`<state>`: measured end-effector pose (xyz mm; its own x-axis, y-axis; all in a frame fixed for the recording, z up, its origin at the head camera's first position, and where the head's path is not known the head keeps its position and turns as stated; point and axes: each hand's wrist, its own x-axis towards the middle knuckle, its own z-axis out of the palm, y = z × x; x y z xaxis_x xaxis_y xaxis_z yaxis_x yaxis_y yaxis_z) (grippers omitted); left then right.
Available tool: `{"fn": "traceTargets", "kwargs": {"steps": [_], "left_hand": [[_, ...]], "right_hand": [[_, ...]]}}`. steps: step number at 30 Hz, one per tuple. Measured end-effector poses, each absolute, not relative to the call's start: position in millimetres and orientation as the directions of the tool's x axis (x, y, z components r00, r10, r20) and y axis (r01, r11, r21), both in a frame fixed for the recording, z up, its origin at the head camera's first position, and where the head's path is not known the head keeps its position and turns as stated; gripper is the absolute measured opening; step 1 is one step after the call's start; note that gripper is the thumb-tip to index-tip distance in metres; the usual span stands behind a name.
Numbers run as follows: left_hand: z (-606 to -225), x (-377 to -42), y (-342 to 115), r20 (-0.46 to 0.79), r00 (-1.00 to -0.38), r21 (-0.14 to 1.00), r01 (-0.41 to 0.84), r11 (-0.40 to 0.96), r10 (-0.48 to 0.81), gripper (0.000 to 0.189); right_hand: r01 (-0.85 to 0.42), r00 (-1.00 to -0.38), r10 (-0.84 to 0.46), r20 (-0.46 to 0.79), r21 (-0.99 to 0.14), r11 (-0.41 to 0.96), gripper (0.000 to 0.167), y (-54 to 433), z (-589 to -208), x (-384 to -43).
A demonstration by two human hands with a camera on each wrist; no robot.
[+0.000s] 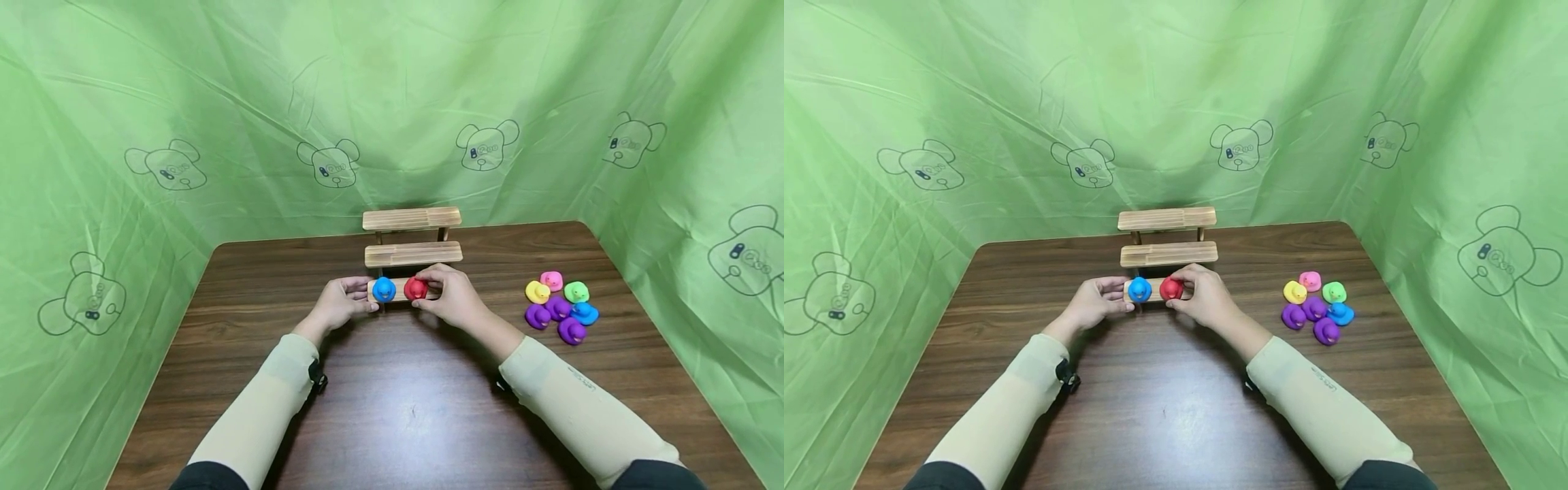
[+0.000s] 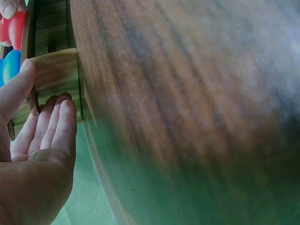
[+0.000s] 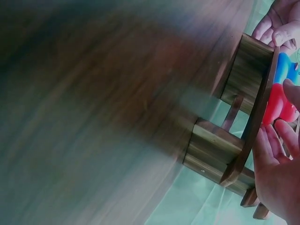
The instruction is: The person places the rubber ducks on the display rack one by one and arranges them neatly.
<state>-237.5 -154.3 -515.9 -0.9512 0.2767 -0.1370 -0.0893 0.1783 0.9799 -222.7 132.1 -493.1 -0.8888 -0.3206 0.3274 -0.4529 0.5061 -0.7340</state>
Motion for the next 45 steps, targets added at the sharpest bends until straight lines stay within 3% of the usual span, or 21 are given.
{"fn": "traceTargets", "kwargs": {"steps": [14,24,45], "left_hand": [[-519.4,-241.4,-155.6,-0.15,-0.944,0.98,-0.103,0.17,0.293,0.067],[-519.8,-239.8,-155.6,-0.132,-0.948,0.979,-0.079,0.189,0.289,0.065],[-520.7,-239.6,-154.6,-0.119,-0.949,0.985,-0.075,0.156,0.293,0.062]], "right_hand": [[-0.463,-0.886,-0.244,0.394,-0.748,0.475,0.043,184.4,-488.4,-209.5],[-0.398,-0.915,-0.153,0.373,-0.771,0.497,0.043,217.4,-487.9,-202.6],[-0.137,-0.979,0.03,0.203,-0.755,0.641,0.047,319.9,-491.4,-170.1]]}}
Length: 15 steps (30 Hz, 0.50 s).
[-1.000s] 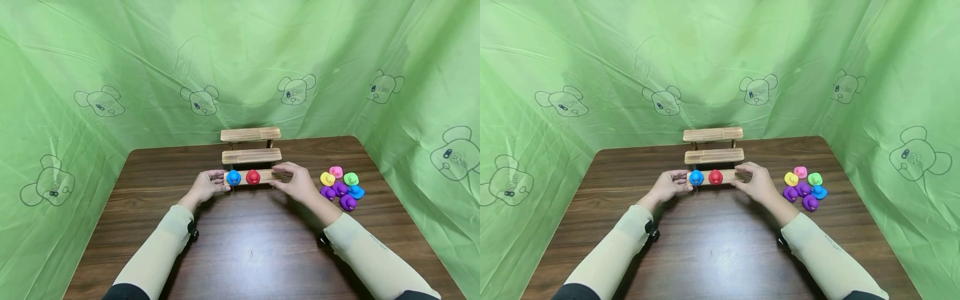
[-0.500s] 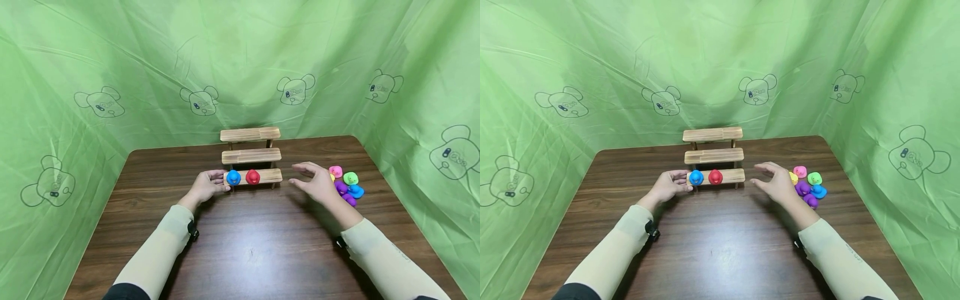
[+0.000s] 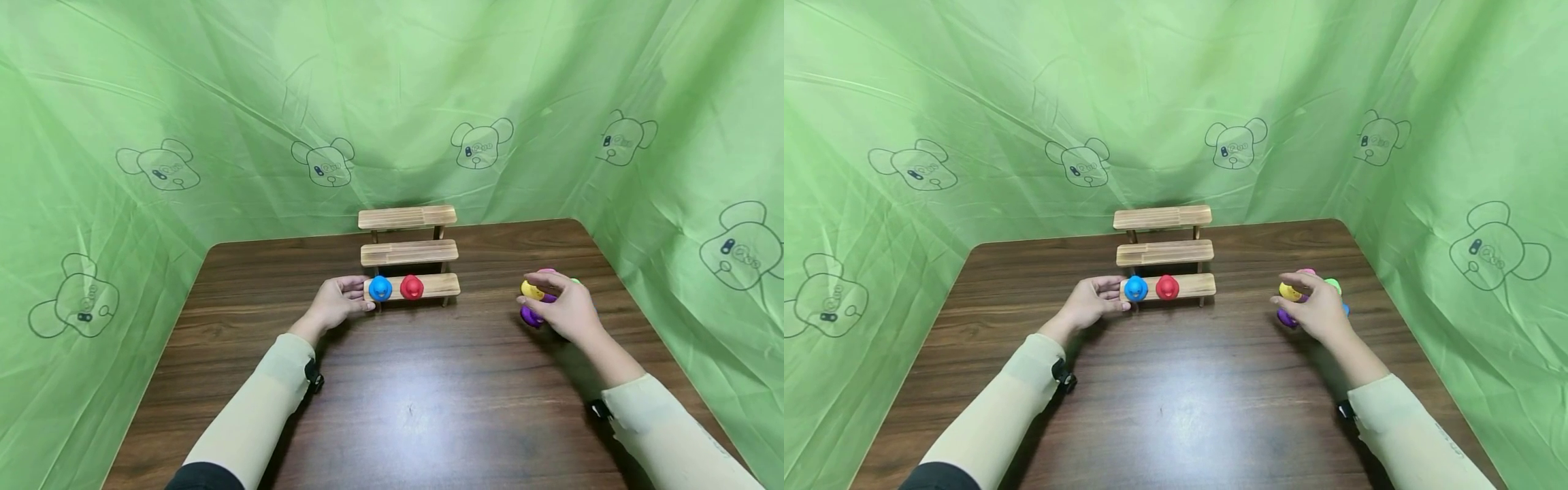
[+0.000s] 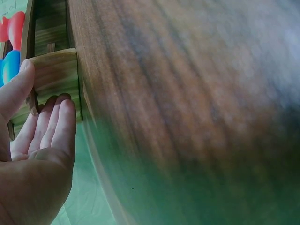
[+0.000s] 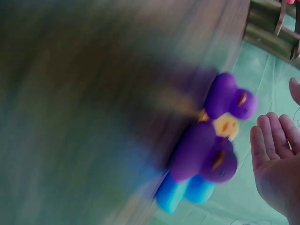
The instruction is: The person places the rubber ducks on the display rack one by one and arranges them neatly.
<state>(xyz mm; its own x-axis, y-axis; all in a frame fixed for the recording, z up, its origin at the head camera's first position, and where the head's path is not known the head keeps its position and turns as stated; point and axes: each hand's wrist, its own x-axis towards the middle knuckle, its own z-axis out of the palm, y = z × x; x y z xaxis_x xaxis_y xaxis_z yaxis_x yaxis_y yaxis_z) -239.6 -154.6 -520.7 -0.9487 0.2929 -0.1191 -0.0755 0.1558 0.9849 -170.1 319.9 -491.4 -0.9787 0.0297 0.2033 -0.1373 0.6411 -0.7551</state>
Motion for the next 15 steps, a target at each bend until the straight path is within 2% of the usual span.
{"fn": "traceTargets", "kwargs": {"steps": [6,15], "left_hand": [[-519.5,-238.6,-154.6,-0.12,-0.948,0.984,-0.074,0.163,0.295,0.062],[-518.6,-239.0,-154.4,-0.122,-0.95,0.981,-0.071,0.183,0.288,0.061]], "right_hand": [[-0.11,-0.984,0.026,0.178,-0.706,0.699,0.053,339.7,-494.2,-162.6],[-0.098,-0.991,-0.013,0.132,-0.662,0.743,0.053,349.9,-498.1,-161.5]]}}
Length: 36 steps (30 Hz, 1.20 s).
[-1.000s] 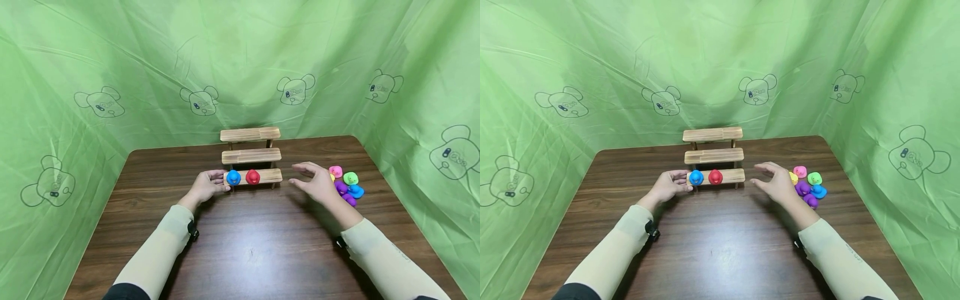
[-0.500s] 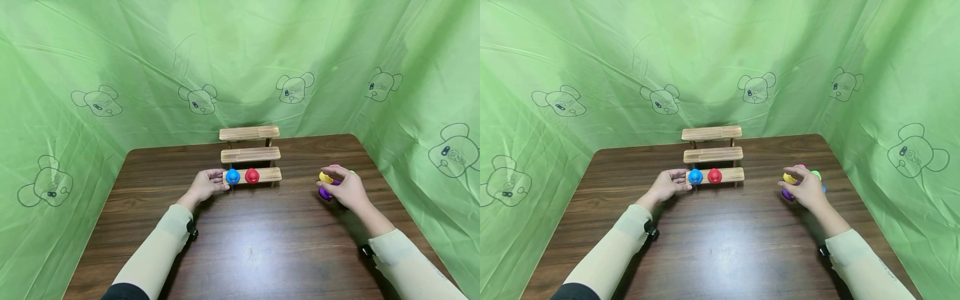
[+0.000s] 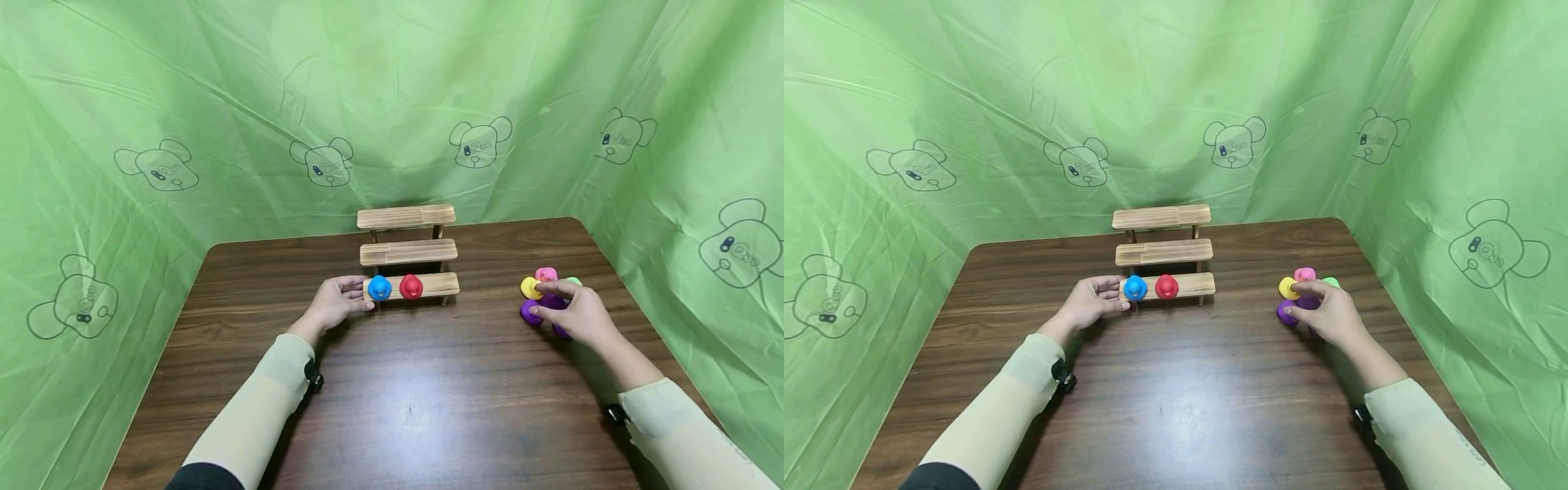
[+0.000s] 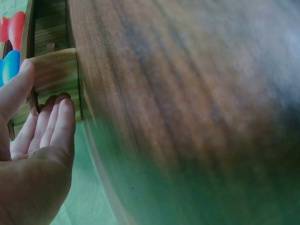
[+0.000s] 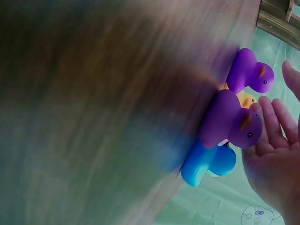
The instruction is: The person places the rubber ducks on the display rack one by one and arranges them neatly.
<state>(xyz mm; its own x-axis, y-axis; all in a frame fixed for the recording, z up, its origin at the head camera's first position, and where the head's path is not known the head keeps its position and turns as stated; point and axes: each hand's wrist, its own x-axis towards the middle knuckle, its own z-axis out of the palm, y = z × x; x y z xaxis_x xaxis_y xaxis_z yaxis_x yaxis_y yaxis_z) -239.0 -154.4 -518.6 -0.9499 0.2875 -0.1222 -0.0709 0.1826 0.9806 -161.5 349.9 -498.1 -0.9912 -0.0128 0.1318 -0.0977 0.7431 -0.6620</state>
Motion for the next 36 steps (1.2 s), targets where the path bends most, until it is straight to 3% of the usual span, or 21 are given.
{"fn": "traceTargets", "kwargs": {"steps": [17,27,36], "left_hand": [[-518.4,-239.7,-154.7,-0.146,-0.945,0.981,-0.1,0.167,0.294,0.066],[-518.4,-241.7,-155.7,-0.158,-0.94,0.978,-0.106,0.181,0.302,0.064],[-519.7,-239.3,-154.9,-0.13,-0.947,0.983,-0.083,0.166,0.292,0.064]], "right_hand": [[-0.147,-0.989,-0.116,0.091,-0.641,0.753,0.06,355.5,-508.4,-164.7],[-0.285,-0.958,-0.219,0.183,-0.563,0.775,0.06,355.2,-512.6,-165.2],[-0.388,-0.918,-0.277,0.285,-0.493,0.779,0.049,353.6,-514.5,-166.0]]}}
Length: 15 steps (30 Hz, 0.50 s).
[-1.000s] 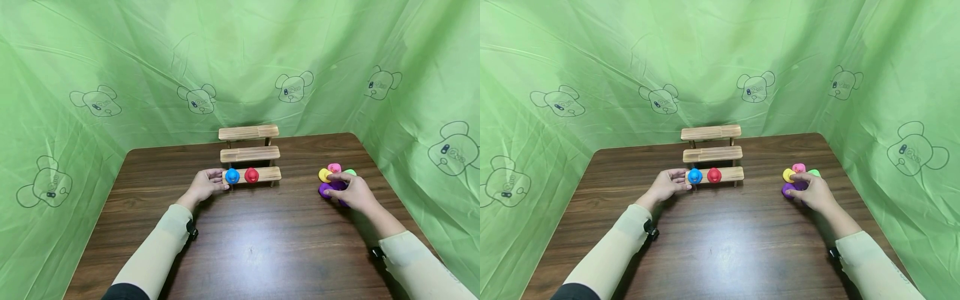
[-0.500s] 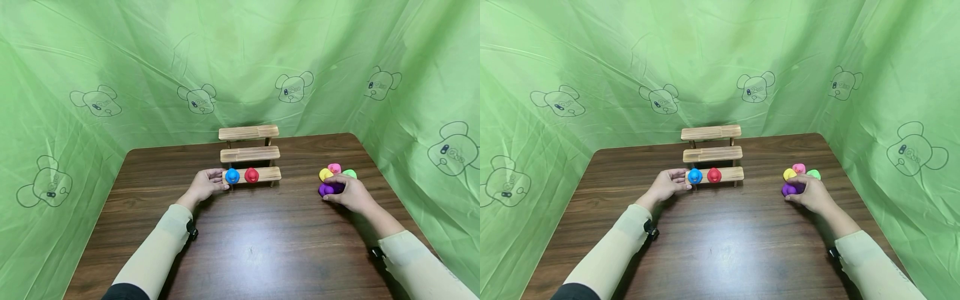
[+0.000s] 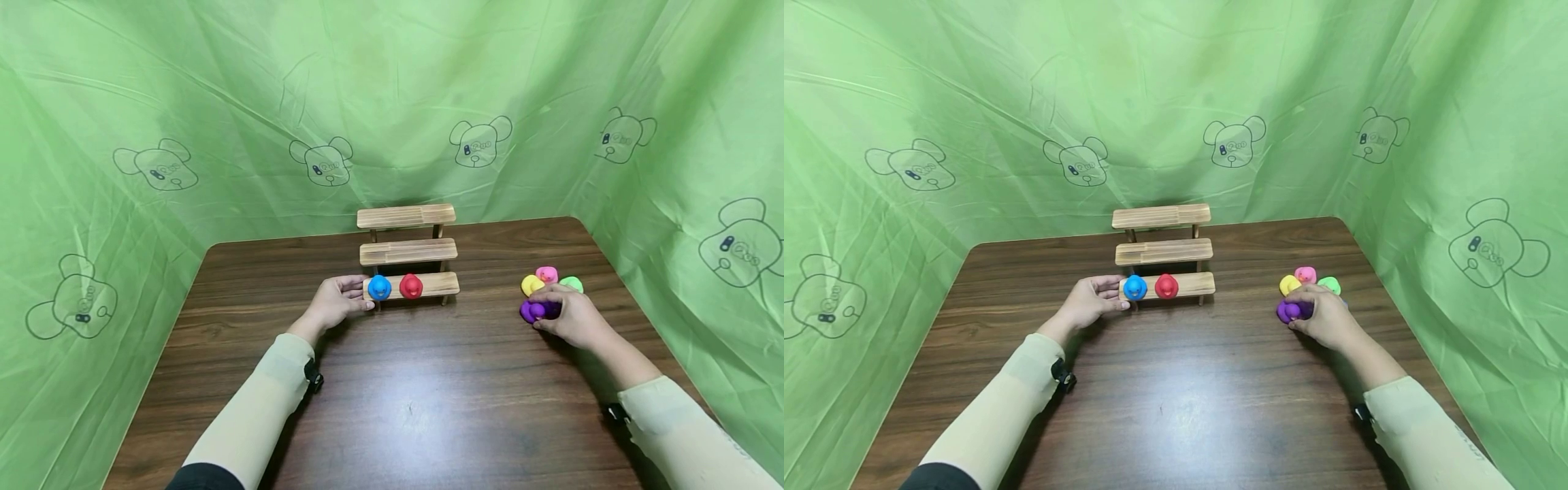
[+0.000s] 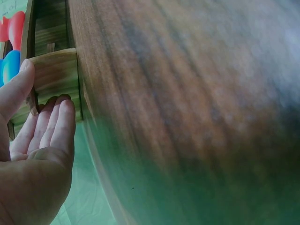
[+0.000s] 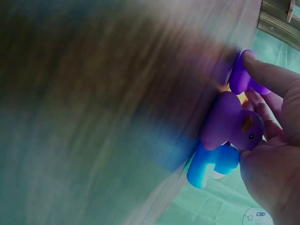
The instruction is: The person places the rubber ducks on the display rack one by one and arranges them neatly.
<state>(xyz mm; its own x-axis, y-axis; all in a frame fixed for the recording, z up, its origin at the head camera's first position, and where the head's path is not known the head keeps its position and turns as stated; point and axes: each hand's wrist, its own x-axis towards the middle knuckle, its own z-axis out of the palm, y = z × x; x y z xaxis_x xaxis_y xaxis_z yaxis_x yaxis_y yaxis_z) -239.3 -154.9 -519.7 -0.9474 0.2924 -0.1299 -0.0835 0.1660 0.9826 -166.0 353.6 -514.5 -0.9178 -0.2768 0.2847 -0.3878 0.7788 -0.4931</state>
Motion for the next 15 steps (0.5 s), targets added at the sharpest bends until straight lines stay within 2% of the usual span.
{"fn": "traceTargets", "kwargs": {"steps": [10,15], "left_hand": [[-518.8,-238.8,-154.9,-0.123,-0.951,0.983,-0.077,0.166,0.283,0.061],[-519.9,-239.6,-154.8,-0.122,-0.951,0.983,-0.076,0.166,0.285,0.063]], "right_hand": [[-0.301,-0.952,-0.213,0.22,-0.559,0.773,0.045,352.7,-512.8,-166.9],[-0.302,-0.952,-0.208,0.225,-0.576,0.759,0.04,350.2,-510.0,-165.6]]}}
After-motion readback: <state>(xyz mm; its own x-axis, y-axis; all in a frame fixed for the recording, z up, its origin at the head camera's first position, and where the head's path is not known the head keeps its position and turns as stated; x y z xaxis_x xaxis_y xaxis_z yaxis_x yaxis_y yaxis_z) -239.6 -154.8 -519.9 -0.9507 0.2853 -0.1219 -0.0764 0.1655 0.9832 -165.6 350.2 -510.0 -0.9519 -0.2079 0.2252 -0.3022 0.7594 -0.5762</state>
